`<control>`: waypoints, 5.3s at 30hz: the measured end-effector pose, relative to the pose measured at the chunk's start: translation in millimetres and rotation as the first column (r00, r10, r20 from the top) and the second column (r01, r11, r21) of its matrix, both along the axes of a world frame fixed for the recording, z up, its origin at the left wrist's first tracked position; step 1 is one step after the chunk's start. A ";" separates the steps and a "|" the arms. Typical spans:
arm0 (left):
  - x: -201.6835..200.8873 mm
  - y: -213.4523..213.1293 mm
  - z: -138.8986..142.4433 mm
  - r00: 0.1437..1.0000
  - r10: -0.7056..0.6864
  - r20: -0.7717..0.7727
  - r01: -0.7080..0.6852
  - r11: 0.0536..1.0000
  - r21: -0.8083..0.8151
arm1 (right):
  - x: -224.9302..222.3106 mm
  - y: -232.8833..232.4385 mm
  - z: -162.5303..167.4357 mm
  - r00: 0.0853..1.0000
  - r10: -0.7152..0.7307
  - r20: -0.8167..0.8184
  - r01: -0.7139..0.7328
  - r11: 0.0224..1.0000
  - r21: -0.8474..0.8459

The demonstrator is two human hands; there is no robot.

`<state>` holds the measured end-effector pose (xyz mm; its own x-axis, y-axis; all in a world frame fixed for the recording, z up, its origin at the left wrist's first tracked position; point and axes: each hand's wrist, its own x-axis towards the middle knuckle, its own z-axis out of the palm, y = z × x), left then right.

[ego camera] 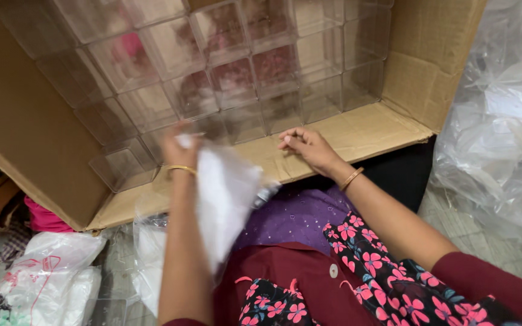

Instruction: The person sits on the floor and removes clear plastic boxes one at a time from a white plastic bag, stacking and arranging them inside a large cardboard box. They occasionally reposition boxes already placed in the box to fit new ones.

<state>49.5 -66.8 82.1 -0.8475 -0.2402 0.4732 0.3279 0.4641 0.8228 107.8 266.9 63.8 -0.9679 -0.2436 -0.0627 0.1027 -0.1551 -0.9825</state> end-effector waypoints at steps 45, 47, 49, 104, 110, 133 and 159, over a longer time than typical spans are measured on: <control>22.6 81.2 -60.6 1.000 -0.012 -0.021 0.015 0.990 0.143 | 2.0 -12.9 19.0 0.994 0.090 -0.065 -0.078 0.983 0.165; 26.0 84.7 -50.9 0.993 -0.019 0.113 -0.003 0.982 0.186 | 1.3 -17.7 21.7 0.985 0.144 -0.099 -0.121 0.972 0.203; 29.6 89.2 -42.5 0.993 -0.089 0.083 0.070 0.976 0.206 | 0.6 -22.5 21.9 0.981 0.170 -0.089 -0.153 0.973 0.172; -23.5 42.1 32.3 0.925 -0.036 0.379 0.222 0.860 -0.459 | -78.6 -7.1 66.4 0.937 -0.053 -0.345 0.181 0.919 0.350; -29.2 73.2 5.9 0.982 -0.110 0.153 0.142 0.965 -0.221 | -76.5 -22.7 53.8 0.832 0.140 -0.537 0.313 0.681 0.662; 11.3 93.0 -61.3 0.780 -0.482 0.400 0.372 0.870 0.323 | -54.6 18.3 22.7 0.966 0.172 0.195 -0.137 0.974 -0.179; -10.8 108.7 -64.2 0.460 -0.870 0.178 0.225 0.308 0.924 | 71.3 307.4 92.6 0.306 -0.937 -0.167 0.665 0.336 -0.667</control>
